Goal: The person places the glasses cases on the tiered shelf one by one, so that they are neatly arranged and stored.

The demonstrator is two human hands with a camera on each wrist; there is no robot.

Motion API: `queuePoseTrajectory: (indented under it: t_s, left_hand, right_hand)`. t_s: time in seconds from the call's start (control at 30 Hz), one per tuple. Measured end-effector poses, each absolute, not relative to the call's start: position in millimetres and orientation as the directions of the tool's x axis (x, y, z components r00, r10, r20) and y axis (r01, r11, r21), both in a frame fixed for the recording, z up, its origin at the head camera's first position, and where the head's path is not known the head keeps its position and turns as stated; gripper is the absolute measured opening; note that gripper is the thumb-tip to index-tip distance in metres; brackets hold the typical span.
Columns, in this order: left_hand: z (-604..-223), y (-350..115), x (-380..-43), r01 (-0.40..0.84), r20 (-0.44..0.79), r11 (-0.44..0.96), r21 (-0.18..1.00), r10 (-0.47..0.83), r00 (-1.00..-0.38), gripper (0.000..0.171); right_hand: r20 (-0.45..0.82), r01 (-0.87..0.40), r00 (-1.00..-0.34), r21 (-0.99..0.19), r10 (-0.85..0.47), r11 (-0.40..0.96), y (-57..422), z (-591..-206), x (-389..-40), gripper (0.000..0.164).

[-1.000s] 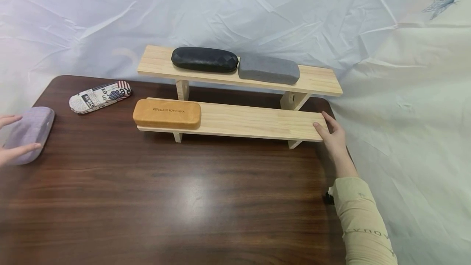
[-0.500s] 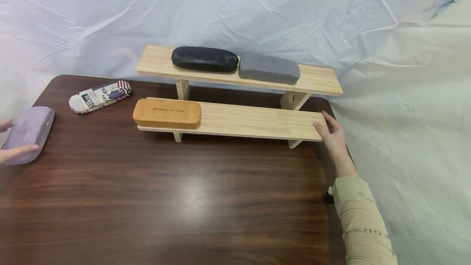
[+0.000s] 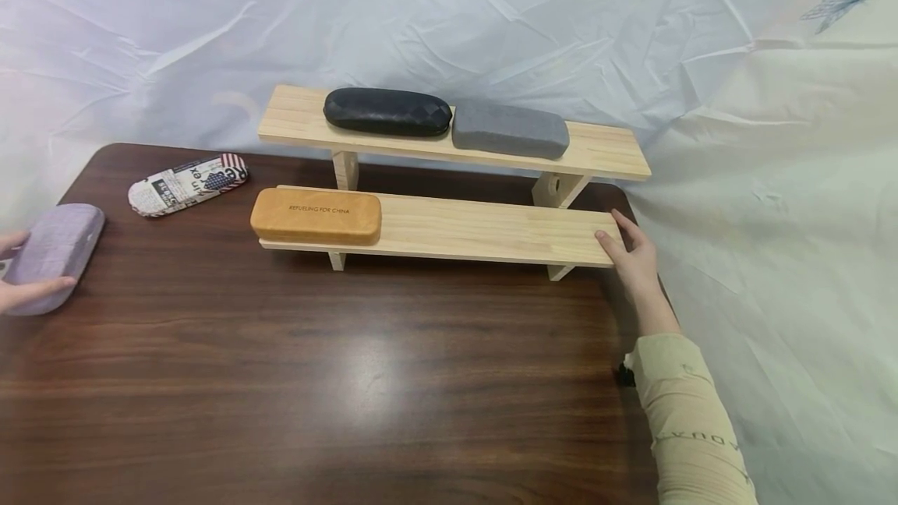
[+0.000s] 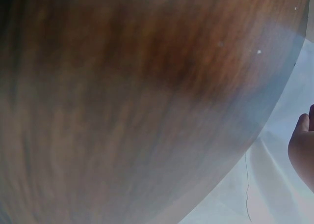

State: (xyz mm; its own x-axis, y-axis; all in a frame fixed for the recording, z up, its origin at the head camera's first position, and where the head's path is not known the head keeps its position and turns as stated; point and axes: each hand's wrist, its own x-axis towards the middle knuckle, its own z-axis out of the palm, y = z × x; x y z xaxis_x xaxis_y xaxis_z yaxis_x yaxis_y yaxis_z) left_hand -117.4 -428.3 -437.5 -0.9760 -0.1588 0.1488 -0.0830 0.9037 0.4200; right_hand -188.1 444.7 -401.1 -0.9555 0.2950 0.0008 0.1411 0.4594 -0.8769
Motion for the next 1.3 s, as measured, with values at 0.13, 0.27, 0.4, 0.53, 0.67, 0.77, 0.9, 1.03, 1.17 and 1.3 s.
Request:
queuePoseTrajectory:
  t_s: [0.13,0.27,0.4,0.53,0.67,0.77,0.9,1.03,1.17,1.3]
  left_hand:
    - [-431.4,-422.4,-115.1,-0.074,0.135,0.908,0.413,-0.141,-0.981,0.093]
    - [-427.4,-417.3,-114.8,-0.090,0.102,0.914,0.396,-0.141,-0.985,0.094]
    - [-425.4,-413.8,-117.4,-0.108,0.091,0.917,0.384,-0.154,-0.984,0.090]
    - [-423.9,-412.9,-120.4,-0.110,0.102,0.917,0.383,-0.161,-0.982,0.085]
    - [-424.7,-412.9,-122.1,-0.082,0.149,0.909,0.409,-0.155,-0.977,0.080]
    - [-424.8,-413.4,-122.9,-0.052,0.192,0.907,0.417,-0.143,-0.971,0.077]
    - [-420.5,-414.1,-123.8,0.013,0.247,0.888,0.461,-0.114,-0.962,0.076]
    - [-406.7,-404.1,-120.8,0.079,0.288,0.834,0.546,-0.098,-0.953,0.074]
    - [-380.9,-380.4,-114.5,0.117,0.299,0.827,0.550,-0.064,-0.952,0.076]
    - [-354.5,-354.5,-110.1,0.132,0.281,0.869,0.477,-0.009,-0.960,0.078]
  right_hand:
    - [-0.002,0.145,-0.953,-0.880,0.302,0.452,444.5,-401.1,-189.0,0.065]
    - [-0.006,0.145,-0.951,-0.891,0.308,0.431,444.0,-401.0,-189.2,0.064]
    - [-0.006,0.136,-0.952,-0.905,0.306,0.404,443.6,-400.3,-188.7,0.064]
    - [-0.007,0.133,-0.953,-0.908,0.303,0.397,443.9,-399.8,-188.1,0.064]
    - [-0.008,0.138,-0.952,-0.902,0.305,0.410,442.4,-398.5,-187.0,0.064]
    - [-0.016,0.147,-0.951,-0.903,0.308,0.405,439.3,-395.1,-185.5,0.065]
    - [-0.028,0.156,-0.951,-0.904,0.307,0.398,434.7,-388.9,-182.9,0.066]
    - [-0.025,0.153,-0.950,-0.906,0.312,0.395,435.5,-389.6,-183.5,0.066]
    - [-0.009,0.140,-0.953,-0.901,0.304,0.411,440.9,-396.4,-186.5,0.065]
    - [0.017,0.120,-0.961,-0.871,0.274,0.477,445.0,-401.2,-188.0,0.065]
